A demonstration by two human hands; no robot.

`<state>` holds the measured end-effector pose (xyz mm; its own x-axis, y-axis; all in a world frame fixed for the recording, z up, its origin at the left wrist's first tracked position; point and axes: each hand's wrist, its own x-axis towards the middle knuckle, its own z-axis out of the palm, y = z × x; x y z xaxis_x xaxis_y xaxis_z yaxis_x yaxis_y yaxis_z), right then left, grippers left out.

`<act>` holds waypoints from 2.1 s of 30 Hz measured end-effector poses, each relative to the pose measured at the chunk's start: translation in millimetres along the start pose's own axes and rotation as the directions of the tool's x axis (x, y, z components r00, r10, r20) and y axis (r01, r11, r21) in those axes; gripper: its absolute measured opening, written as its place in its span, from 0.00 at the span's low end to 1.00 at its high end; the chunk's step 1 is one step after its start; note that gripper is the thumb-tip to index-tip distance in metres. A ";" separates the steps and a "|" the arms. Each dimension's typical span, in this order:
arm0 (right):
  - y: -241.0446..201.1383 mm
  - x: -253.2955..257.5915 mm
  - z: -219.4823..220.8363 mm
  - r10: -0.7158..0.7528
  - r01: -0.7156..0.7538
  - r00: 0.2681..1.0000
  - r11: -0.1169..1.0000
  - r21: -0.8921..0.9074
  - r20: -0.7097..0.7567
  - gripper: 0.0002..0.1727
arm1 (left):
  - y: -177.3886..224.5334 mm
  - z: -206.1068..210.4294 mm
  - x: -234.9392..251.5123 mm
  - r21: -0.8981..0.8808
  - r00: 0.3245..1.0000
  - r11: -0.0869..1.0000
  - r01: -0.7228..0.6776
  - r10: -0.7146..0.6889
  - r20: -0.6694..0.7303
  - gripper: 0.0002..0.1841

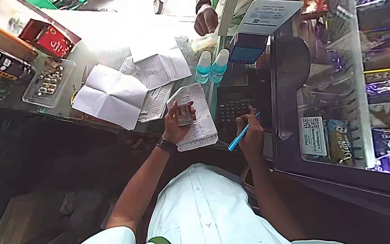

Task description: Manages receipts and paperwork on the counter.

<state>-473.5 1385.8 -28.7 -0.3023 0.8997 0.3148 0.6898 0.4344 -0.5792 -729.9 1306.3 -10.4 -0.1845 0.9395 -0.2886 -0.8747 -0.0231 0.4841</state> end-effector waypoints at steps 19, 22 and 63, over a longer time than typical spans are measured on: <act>2.5 -0.8 3.2 -0.028 0.027 0.999 0.998 -0.048 -0.024 0.25 | -2.3 -10.9 -2.9 0.005 0.987 1.000 0.002 -0.003 0.163 0.33; 2.3 -1.6 4.0 -0.037 0.036 0.998 0.999 -0.028 -0.054 0.24 | -1.1 -11.5 -2.6 0.005 0.985 1.000 0.005 -0.005 0.173 0.34; -8.0 -6.5 10.7 -0.110 0.105 0.985 0.994 -0.038 -0.135 0.18 | -3.0 -7.0 4.0 -0.078 0.997 0.996 -0.042 0.047 0.067 0.37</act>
<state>-484.1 1377.0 -34.2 -0.2846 0.8328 0.4749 0.6789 0.5248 -0.5135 -731.1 1307.7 -18.8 -0.1951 0.9580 -0.2100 -0.8985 -0.0887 0.4299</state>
